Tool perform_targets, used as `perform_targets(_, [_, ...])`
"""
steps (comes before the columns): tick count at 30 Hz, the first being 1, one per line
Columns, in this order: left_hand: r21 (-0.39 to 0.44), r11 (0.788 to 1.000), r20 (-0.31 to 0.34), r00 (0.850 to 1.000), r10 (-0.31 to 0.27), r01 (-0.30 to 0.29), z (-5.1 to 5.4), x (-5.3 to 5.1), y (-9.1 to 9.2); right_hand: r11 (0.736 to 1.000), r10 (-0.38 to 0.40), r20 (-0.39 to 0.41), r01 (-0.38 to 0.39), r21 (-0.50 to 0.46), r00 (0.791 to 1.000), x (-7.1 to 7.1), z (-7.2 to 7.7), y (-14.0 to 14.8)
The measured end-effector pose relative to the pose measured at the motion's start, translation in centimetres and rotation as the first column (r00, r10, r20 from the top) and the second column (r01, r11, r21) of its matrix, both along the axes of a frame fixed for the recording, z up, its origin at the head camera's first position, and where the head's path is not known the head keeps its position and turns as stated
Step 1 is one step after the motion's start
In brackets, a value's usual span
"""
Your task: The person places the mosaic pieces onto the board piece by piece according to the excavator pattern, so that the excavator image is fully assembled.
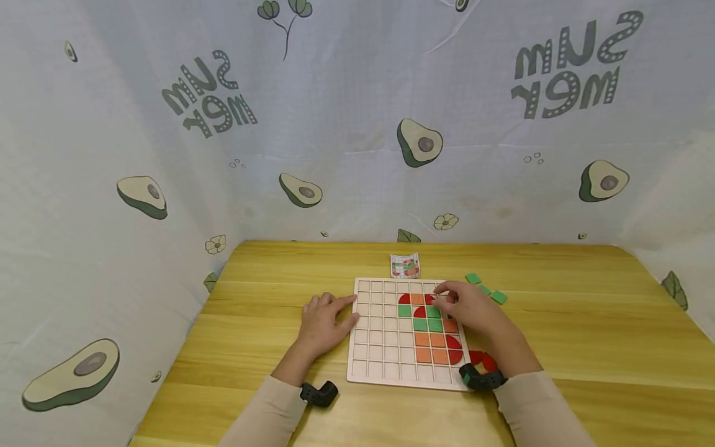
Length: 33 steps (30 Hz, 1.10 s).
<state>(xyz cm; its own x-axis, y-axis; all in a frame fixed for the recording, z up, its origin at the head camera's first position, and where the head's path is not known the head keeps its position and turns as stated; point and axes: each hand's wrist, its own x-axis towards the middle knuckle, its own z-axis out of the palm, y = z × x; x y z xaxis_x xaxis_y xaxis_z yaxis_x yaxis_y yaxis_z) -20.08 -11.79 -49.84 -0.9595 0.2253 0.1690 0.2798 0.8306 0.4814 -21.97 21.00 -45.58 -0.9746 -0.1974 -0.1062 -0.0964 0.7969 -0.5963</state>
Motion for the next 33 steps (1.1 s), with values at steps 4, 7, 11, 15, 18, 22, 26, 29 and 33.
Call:
perform_targets(4, [0.002,1.0,0.001,1.0,-0.001,0.001,0.1,0.0,0.0,0.994,-0.105,0.003,0.105,0.03,0.995,0.0,0.0,2.7])
perform_targets(7, [0.001,1.0,-0.001,1.0,-0.004,0.004,0.1,0.0,0.0,0.985,-0.174,-0.006,0.174,0.019,0.985,0.1,-0.3,4.6])
perform_targets(11, [-0.005,1.0,-0.005,1.0,-0.005,0.005,0.0,0.0,-0.1,0.969,-0.246,-0.021,0.246,-0.008,0.969,0.2,-1.1,6.6])
perform_targets(15, [-0.003,1.0,0.004,1.0,-0.001,0.001,0.0,-0.1,0.0,0.958,-0.287,-0.028,0.287,0.012,0.958,0.2,-1.5,7.6])
perform_targets(18, [0.003,1.0,0.005,1.0,-0.001,0.001,0.0,-0.2,0.0,0.954,-0.296,-0.025,0.297,0.03,0.955,0.1,-1.6,7.9])
perform_targets(22, [0.002,1.0,0.0,1.0,-0.002,0.002,0.1,-0.2,0.1,0.956,-0.292,-0.021,0.292,0.034,0.956,0.0,-1.4,7.9])
perform_targets(26, [-0.001,1.0,-0.001,1.0,-0.001,0.001,0.0,-0.3,0.0,0.963,-0.266,-0.003,0.266,0.04,0.964,0.0,-1.2,7.8])
perform_targets(29, [-0.004,1.0,-0.001,1.0,-0.002,0.002,0.0,-0.3,0.0,0.968,-0.248,0.014,0.247,0.042,0.969,0.0,-1.2,7.7])
perform_targets(33, [-0.004,1.0,-0.004,1.0,-0.002,0.002,0.0,-0.2,0.0,0.975,-0.22,0.054,0.22,0.012,0.974,0.1,-1.0,7.4])
